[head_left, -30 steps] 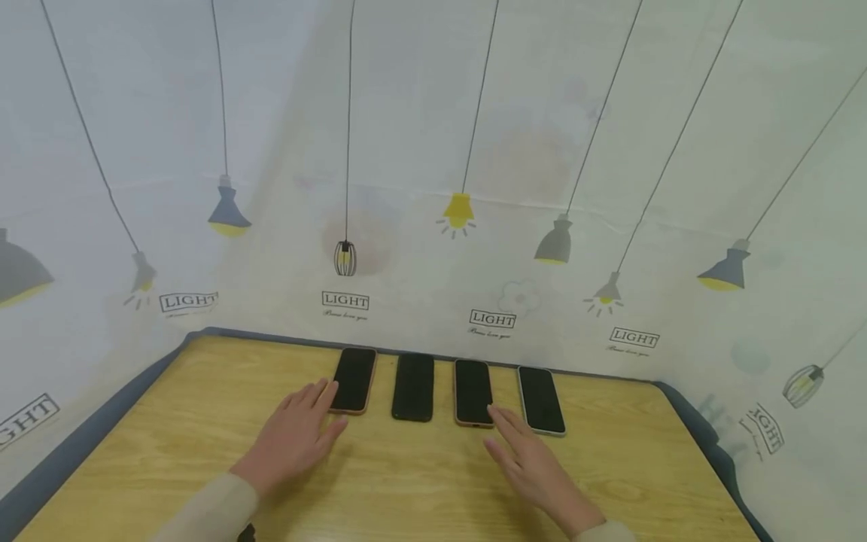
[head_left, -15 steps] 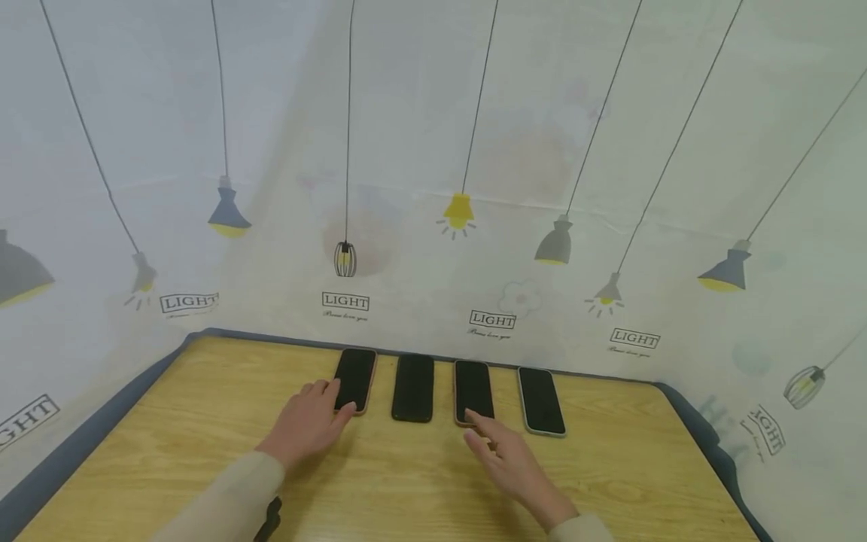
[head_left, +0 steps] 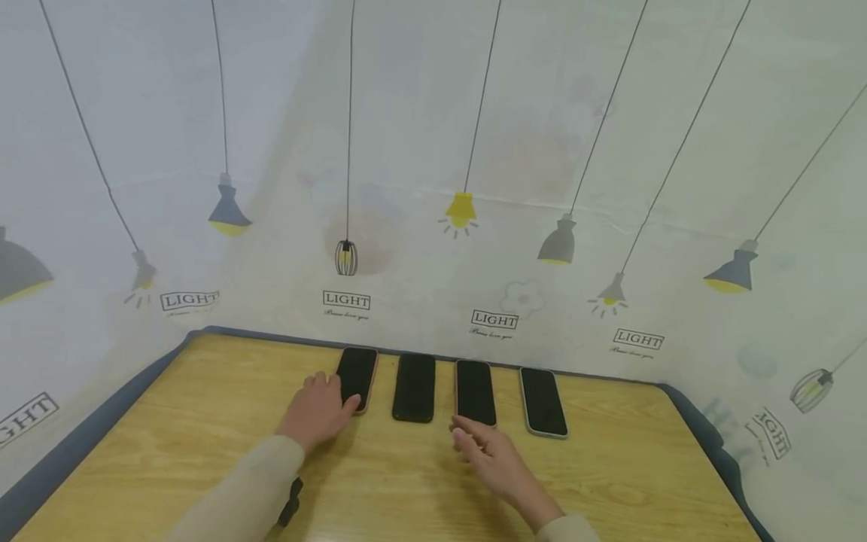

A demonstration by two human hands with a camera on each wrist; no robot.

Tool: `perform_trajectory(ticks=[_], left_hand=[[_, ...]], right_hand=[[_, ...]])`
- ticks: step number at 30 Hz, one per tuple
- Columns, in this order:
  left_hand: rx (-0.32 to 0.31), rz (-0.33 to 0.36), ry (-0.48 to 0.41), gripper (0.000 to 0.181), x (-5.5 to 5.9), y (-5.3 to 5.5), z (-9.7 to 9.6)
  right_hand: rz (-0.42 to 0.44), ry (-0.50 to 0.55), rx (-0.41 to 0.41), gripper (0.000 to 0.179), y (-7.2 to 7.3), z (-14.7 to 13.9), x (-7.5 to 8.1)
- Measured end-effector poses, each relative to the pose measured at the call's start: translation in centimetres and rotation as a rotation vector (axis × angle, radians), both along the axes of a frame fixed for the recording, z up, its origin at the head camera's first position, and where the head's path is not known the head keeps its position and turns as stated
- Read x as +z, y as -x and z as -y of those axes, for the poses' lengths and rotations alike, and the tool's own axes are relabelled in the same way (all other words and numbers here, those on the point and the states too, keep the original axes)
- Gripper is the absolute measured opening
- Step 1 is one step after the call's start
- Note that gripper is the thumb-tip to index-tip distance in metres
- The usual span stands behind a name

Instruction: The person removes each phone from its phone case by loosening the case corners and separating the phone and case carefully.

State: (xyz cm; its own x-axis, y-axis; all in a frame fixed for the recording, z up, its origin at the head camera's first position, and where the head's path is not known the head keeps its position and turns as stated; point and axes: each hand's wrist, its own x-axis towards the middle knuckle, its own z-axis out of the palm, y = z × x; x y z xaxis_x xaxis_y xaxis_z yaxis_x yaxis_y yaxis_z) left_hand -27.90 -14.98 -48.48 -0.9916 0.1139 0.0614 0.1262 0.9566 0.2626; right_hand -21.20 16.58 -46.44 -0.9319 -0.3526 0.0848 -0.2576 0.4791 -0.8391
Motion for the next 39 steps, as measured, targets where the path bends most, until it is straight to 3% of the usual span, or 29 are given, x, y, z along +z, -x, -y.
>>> perform_trajectory(ticks=[11, 20, 28, 32, 36, 39], left_hand=[[0.074, -0.032, 0.029, 0.074, -0.4, 1.3, -1.5], [0.183, 0.074, -0.062, 0.081, 0.2, 2.4, -2.2], [0.268, 0.138, -0.173, 0.072, 0.9, 2.6, -1.9], [0.283, 0.150, -0.232, 0.074, 0.9, 2.7, -1.6], [0.260, 0.155, -0.276, 0.077, 0.8, 2.8, -1.2], [0.229, 0.162, -0.302, 0.063, 1.0, 2.9, -0.7]], right_hand=[[0.033, 0.026, 0.013, 0.054, -0.1, 0.5, 0.0], [0.042, 0.054, 0.022, 0.055, -0.1, 0.7, -0.2], [0.042, 0.072, 0.022, 0.055, -0.1, 0.8, -0.2], [0.045, 0.071, 0.022, 0.056, 0.1, 0.9, -0.2], [0.051, 0.079, 0.024, 0.056, 0.2, 1.1, -0.2], [0.052, 0.092, 0.029, 0.056, 0.3, 1.2, -0.2]])
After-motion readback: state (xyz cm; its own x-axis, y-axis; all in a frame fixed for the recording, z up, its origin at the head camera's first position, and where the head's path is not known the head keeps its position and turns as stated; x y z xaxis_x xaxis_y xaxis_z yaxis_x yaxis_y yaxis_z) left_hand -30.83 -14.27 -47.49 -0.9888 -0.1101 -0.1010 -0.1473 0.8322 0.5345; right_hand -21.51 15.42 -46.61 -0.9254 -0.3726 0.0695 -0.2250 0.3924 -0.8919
